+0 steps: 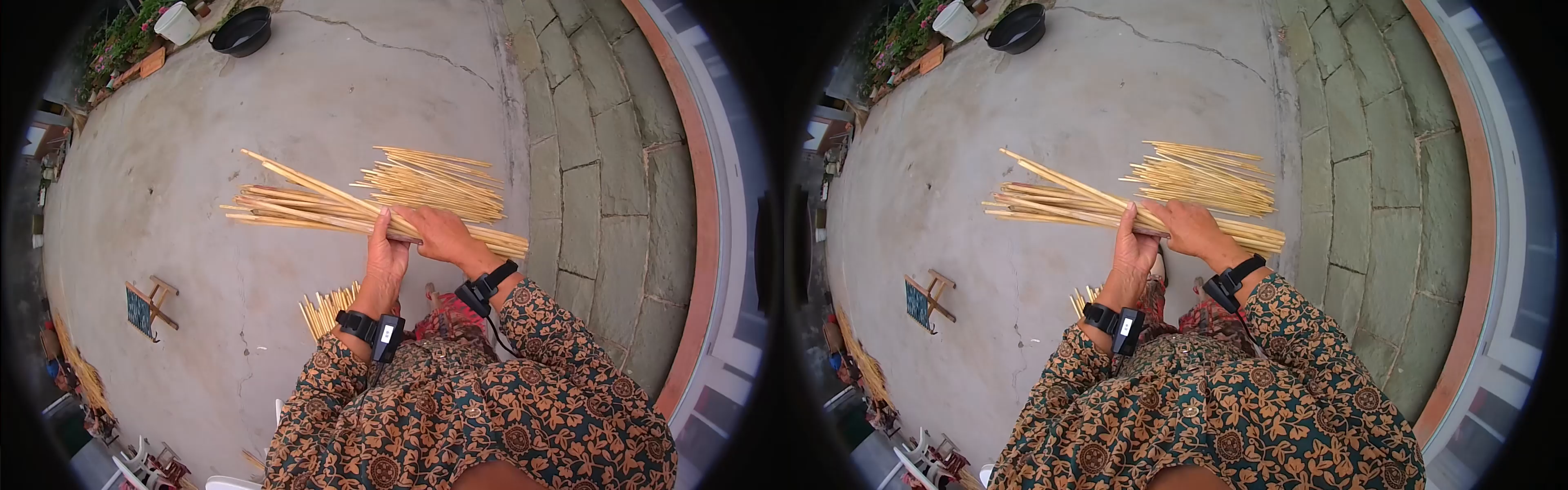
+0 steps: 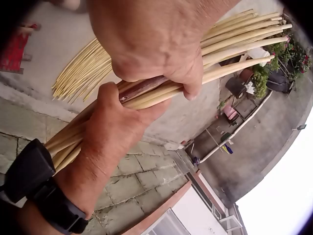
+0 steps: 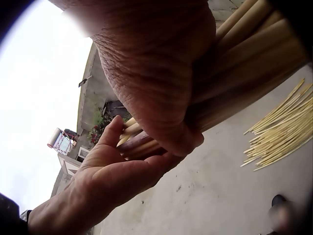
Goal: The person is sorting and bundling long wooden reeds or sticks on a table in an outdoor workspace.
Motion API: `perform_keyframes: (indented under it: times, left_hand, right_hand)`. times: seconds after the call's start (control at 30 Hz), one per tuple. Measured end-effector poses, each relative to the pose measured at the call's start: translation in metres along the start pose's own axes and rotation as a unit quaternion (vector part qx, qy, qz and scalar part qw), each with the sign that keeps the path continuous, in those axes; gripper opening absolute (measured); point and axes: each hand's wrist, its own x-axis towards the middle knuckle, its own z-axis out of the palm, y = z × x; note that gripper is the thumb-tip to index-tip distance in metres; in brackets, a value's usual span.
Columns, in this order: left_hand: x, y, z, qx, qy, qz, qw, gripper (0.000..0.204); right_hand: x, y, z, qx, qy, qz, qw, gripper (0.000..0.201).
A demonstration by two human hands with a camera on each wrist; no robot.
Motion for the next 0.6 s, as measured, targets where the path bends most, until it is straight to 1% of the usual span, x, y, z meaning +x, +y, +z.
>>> perform_keyframes:
  times: [0.1, 0.13, 0.23, 0.3, 0.37, 0.43, 0.5, 0.53, 0.6]
  left_hand:
    - [0.039, 0.004, 0.002, 0.013, -0.009, -0.062, 0.998, 0.053]
    - [0.050, 0.003, 0.003, 0.018, -0.009, -0.072, 0.997, 0.050]
    - [0.079, -0.021, 0.021, 0.054, -0.018, -0.080, 0.995, 0.047]
    - [0.094, -0.034, 0.029, 0.052, -0.011, -0.093, 0.994, 0.043]
    - [0.107, -0.038, 0.034, 0.050, -0.002, -0.101, 0.994, 0.043]
    - [0.123, -0.041, 0.030, 0.053, 0.017, -0.094, 0.994, 0.042]
    - [0.140, -0.051, 0.021, 0.048, 0.040, -0.091, 0.994, 0.042]
    - [0.156, -0.060, 0.009, 0.041, 0.023, -0.103, 0.994, 0.044]
    - [0.176, -0.085, -0.011, 0.057, 0.081, -0.123, 0.988, 0.053]
  right_hand:
    - [0.031, 0.029, 0.002, 0.011, -0.046, 0.036, 0.998, 0.079]
    - [0.035, 0.040, 0.003, 0.021, -0.044, 0.049, 0.998, 0.079]
    - [0.042, 0.073, 0.002, 0.043, -0.031, 0.077, 0.996, 0.079]
    - [0.043, 0.093, -0.005, 0.048, -0.022, 0.096, 0.994, 0.080]
    - [0.053, 0.111, 0.001, 0.040, -0.037, 0.080, 0.995, 0.081]
    - [0.066, 0.131, 0.014, 0.040, -0.053, 0.068, 0.995, 0.084]
    - [0.076, 0.154, 0.032, 0.047, -0.085, 0.075, 0.992, 0.084]
    - [0.081, 0.169, 0.042, 0.051, -0.101, 0.078, 0.990, 0.085]
    - [0.090, 0.203, 0.067, 0.056, -0.132, 0.091, 0.985, 0.085]
